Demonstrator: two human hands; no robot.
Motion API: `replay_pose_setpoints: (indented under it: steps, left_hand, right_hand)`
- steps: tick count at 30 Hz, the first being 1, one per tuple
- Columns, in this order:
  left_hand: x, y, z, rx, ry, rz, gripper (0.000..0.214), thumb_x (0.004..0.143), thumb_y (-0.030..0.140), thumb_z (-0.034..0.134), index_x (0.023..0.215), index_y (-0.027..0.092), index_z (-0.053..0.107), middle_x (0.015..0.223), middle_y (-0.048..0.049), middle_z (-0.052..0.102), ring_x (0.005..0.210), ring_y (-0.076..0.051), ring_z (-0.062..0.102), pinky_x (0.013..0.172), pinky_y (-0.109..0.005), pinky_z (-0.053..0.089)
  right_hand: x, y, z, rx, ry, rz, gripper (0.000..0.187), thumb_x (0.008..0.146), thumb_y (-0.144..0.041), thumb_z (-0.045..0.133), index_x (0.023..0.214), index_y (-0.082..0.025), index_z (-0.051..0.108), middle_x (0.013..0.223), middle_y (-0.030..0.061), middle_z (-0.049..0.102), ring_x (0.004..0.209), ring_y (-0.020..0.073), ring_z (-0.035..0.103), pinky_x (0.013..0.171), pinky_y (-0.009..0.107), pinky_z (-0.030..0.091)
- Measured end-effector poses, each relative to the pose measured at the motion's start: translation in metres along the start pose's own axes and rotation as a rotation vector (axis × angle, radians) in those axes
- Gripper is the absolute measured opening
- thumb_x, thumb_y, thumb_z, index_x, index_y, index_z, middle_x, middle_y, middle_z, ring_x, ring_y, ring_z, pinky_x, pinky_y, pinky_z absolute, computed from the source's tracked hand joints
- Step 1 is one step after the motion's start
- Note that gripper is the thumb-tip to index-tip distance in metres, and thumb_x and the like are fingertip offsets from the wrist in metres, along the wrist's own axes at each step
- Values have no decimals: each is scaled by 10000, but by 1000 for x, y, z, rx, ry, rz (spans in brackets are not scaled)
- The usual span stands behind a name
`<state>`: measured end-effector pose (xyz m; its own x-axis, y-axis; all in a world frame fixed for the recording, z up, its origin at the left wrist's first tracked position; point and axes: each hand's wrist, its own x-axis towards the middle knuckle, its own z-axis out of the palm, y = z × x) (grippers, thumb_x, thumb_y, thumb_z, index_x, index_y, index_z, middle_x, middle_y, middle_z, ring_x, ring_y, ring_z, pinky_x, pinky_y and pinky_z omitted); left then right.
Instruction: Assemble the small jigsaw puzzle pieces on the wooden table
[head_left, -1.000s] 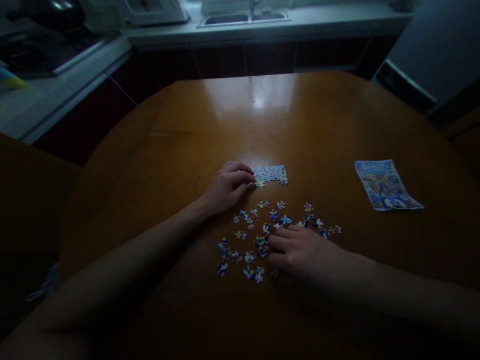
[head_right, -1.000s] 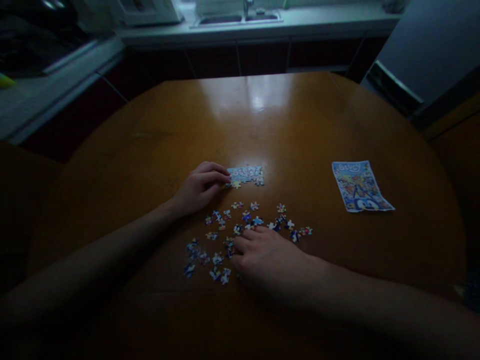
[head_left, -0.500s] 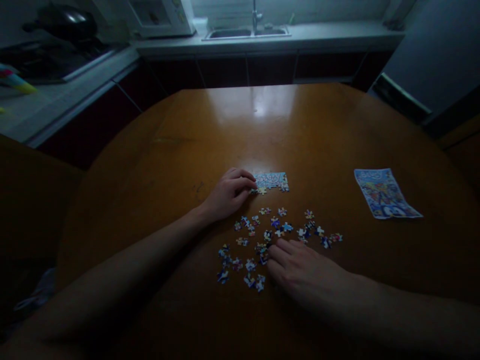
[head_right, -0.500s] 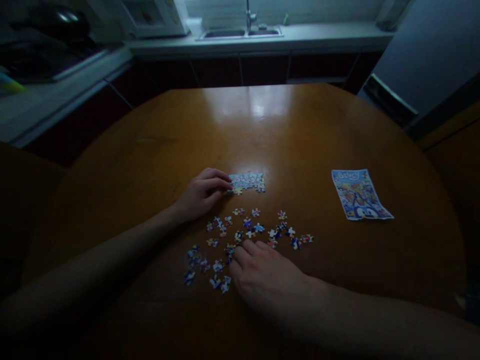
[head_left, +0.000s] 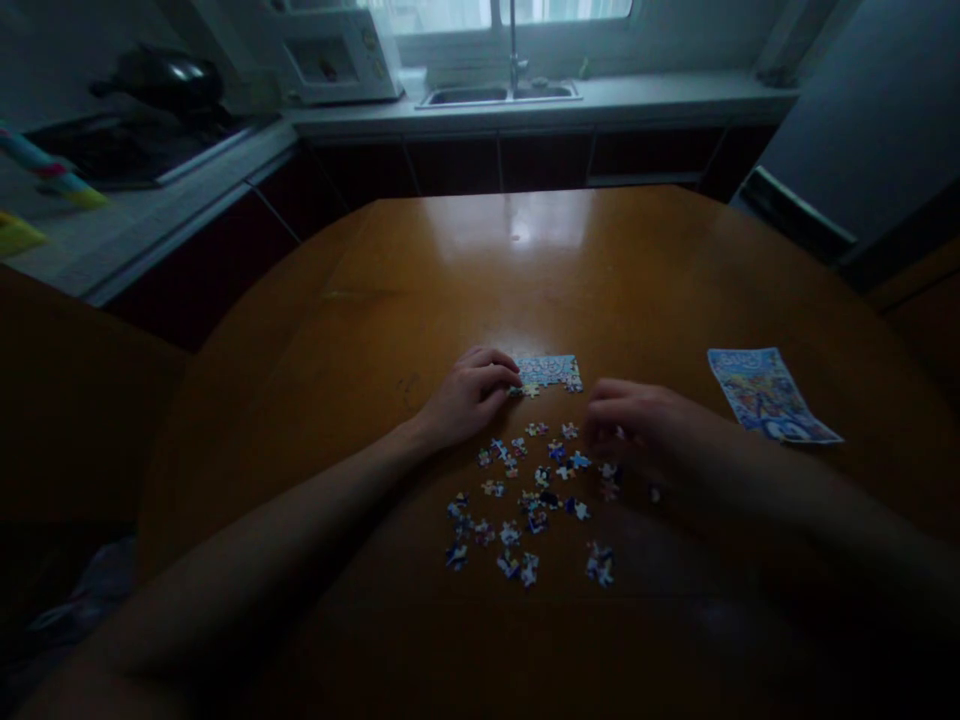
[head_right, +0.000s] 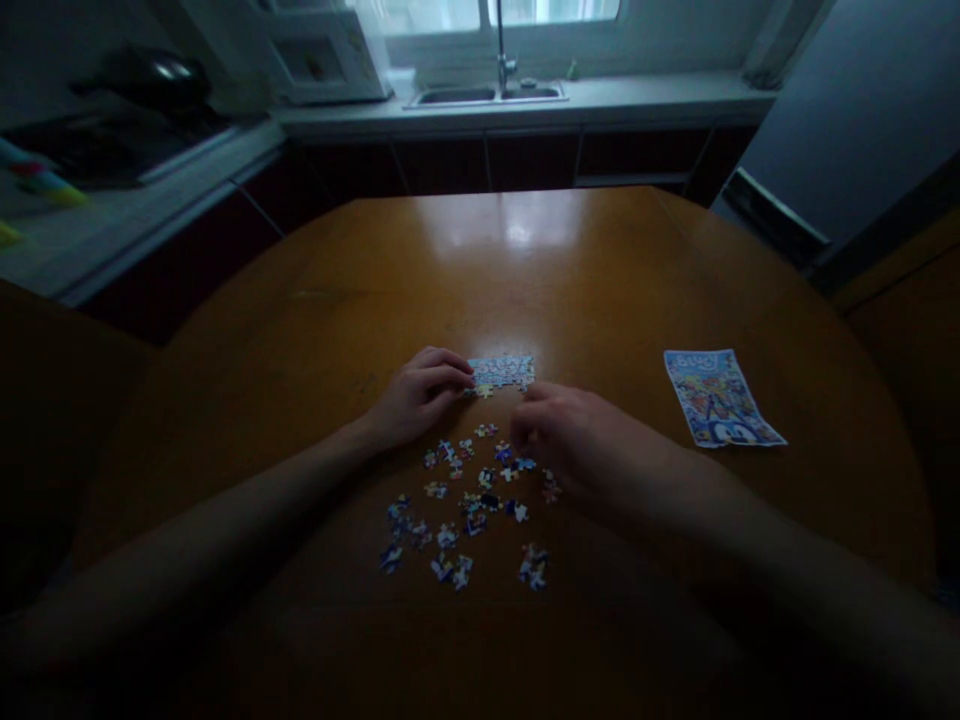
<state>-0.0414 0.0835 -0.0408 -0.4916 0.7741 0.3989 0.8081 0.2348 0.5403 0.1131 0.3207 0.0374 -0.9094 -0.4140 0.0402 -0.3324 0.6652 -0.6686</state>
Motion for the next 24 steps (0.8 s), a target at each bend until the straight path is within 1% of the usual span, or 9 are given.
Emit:
replay_pose_setpoints:
  steps: [2, 4, 6, 8, 14, 17, 19, 22, 24]
  left_hand:
    - [0, 0, 0, 5, -3, 0, 190, 914, 135, 553, 921, 207, 729, 1039, -65, 700, 1017, -202, 626, 953, -419, 506]
    - [0, 0, 0, 7, -3, 7, 190, 913, 136, 553, 922, 208, 728, 1035, -62, 701, 1012, -201, 628, 949, -417, 506]
    - [0, -1, -1, 6, 3, 15, 190, 914, 136, 555, 921, 211, 730, 1036, -61, 701, 1012, -201, 630, 947, -417, 507]
    - [0, -1, -1, 3, 10, 19, 192, 910, 127, 560, 924, 211, 731, 1041, -60, 700, 1015, -200, 629, 950, -415, 505]
    - [0, -2, -1, 1, 7, 4, 200, 901, 115, 562, 921, 211, 737, 1048, -62, 700, 1021, -204, 621, 955, -424, 499]
    - [-1, -2, -1, 8, 20, -16, 195, 904, 130, 561, 901, 213, 737, 1063, -65, 701, 1033, -215, 611, 955, -437, 500]
    - [-1, -2, -1, 7, 28, -26, 189, 909, 137, 564, 893, 214, 736, 1065, -64, 700, 1039, -217, 606, 954, -435, 501]
    - [-2, -3, -1, 7, 26, -21, 183, 917, 141, 569, 904, 217, 736, 1075, -62, 696, 1046, -215, 601, 955, -428, 496]
    - [-2, -4, -1, 3, 26, -11, 187, 917, 129, 567, 911, 213, 734, 1077, -61, 693, 1046, -211, 601, 953, -419, 490]
  right_hand:
    - [18, 23, -4, -20, 77, 43, 143, 893, -147, 592, 812, -211, 691, 852, 34, 700, 720, 157, 606, 661, 288, 471]
    - [36, 45, -1, 61, 135, 50, 143, 884, -162, 593, 834, -213, 717, 823, 29, 728, 739, 166, 641, 690, 297, 494]
    - [51, 62, 4, 89, 134, 52, 171, 881, -167, 584, 850, -216, 745, 841, 40, 753, 768, 179, 669, 735, 320, 513]
    - [62, 73, 11, 82, 131, 43, 173, 868, -154, 599, 832, -221, 755, 835, 44, 753, 759, 178, 665, 735, 323, 511]
    - [72, 79, 21, -78, 141, -56, 200, 872, -99, 619, 843, -232, 764, 856, 51, 702, 855, 193, 613, 797, 338, 481]
    - [73, 82, 24, -99, 157, -73, 198, 891, -117, 617, 848, -235, 770, 870, 55, 684, 878, 200, 595, 811, 343, 471]
    - [73, 86, 25, -85, 204, -67, 174, 894, -138, 630, 870, -231, 774, 889, 63, 681, 898, 209, 595, 821, 353, 470]
    - [70, 91, 25, -31, 337, -29, 179, 894, -131, 613, 889, -217, 770, 902, 71, 680, 878, 208, 605, 808, 359, 477]
    - [65, 93, 24, -15, 402, -16, 167, 894, -139, 613, 880, -212, 763, 906, 72, 676, 866, 207, 608, 791, 360, 484]
